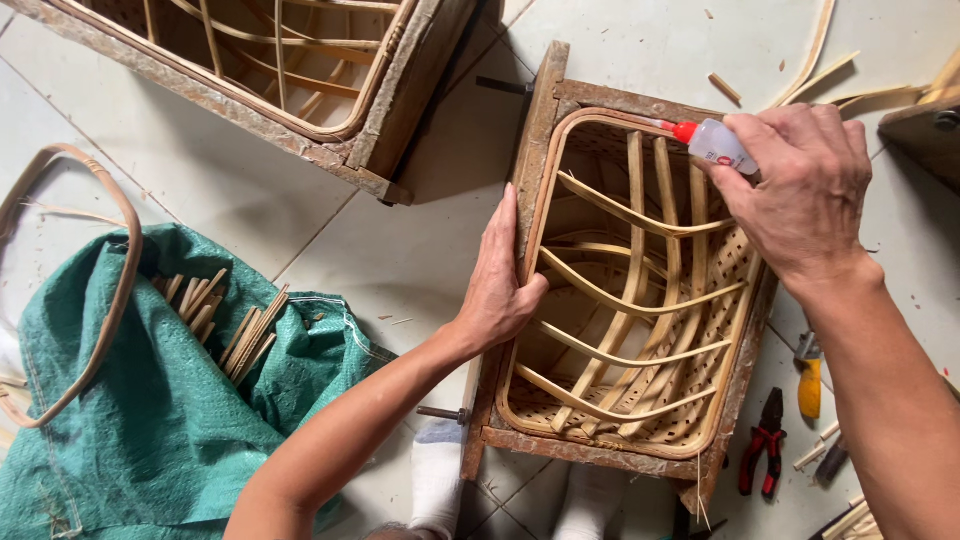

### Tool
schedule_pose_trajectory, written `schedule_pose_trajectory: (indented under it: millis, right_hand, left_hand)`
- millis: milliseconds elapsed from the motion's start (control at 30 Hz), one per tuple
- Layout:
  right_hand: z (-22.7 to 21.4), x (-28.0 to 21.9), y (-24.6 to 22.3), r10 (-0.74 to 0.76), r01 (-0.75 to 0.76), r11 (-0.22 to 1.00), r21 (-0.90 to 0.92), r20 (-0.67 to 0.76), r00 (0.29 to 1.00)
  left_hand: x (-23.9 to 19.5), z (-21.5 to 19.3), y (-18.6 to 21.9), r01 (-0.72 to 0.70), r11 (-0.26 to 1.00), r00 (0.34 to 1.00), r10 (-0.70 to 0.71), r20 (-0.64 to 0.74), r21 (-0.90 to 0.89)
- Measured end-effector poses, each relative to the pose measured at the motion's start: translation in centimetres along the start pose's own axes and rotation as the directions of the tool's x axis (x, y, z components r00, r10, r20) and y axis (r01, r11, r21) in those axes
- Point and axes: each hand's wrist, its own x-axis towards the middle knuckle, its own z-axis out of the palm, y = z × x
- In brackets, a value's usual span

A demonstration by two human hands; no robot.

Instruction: The person assembles a rectangular basket by inserting curved bamboo strips into a wooden mold. They use a hammer to secure the strips, apply glue to the joints, and trim excess material with pliers.

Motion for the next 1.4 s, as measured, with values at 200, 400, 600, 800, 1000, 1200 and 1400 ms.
schedule_pose_trajectory:
  millis: [200,400,600,800,1000,1200,1400]
  right_hand:
    - [1.0,-1.1,0.9,0.041,-0.041,0.999,-0.004,0.043,0.998]
    - [1.1,-1.8,2.1,0.05,-0.051,0.999,0.013,0.044,0.998]
    - [0.5,-3.9,3.7,0.083,-0.083,0.997,-0.007,0.044,0.996]
    - [0.7,-4.1,3.9,0.088,-0.088,0.996,-0.012,0.043,0.995]
    - [-1.5,-5.7,4.9,0.12,-0.12,0.993,-0.005,-0.012,0.993]
    - [0.3,-6.1,5.7,0.116,-0.116,0.992,-0.044,0.002,0.993]
    - [1.1,-7.3,7.0,0.12,-0.12,0.992,-0.037,0.01,0.993]
  left_hand:
    - [0.1,0.0,0.1,0.012,1.0,1.0,-0.012,0.003,-0.001]
    - [0.2,-0.1,0.1,0.023,1.0,1.0,-0.024,0.008,0.017]
    - [0.2,-0.1,0.1,0.015,1.0,1.0,-0.016,0.019,0.023]
    - [0.1,-0.1,0.1,0.039,0.999,0.999,-0.039,0.021,0.022]
    - [0.3,-0.1,0.3,0.057,0.998,0.998,-0.058,0.033,0.033]
    - [0.3,-0.1,0.5,0.054,0.998,0.998,-0.055,0.025,0.041]
    - [0.2,-0.1,0.3,0.052,0.996,0.998,-0.054,0.028,0.071]
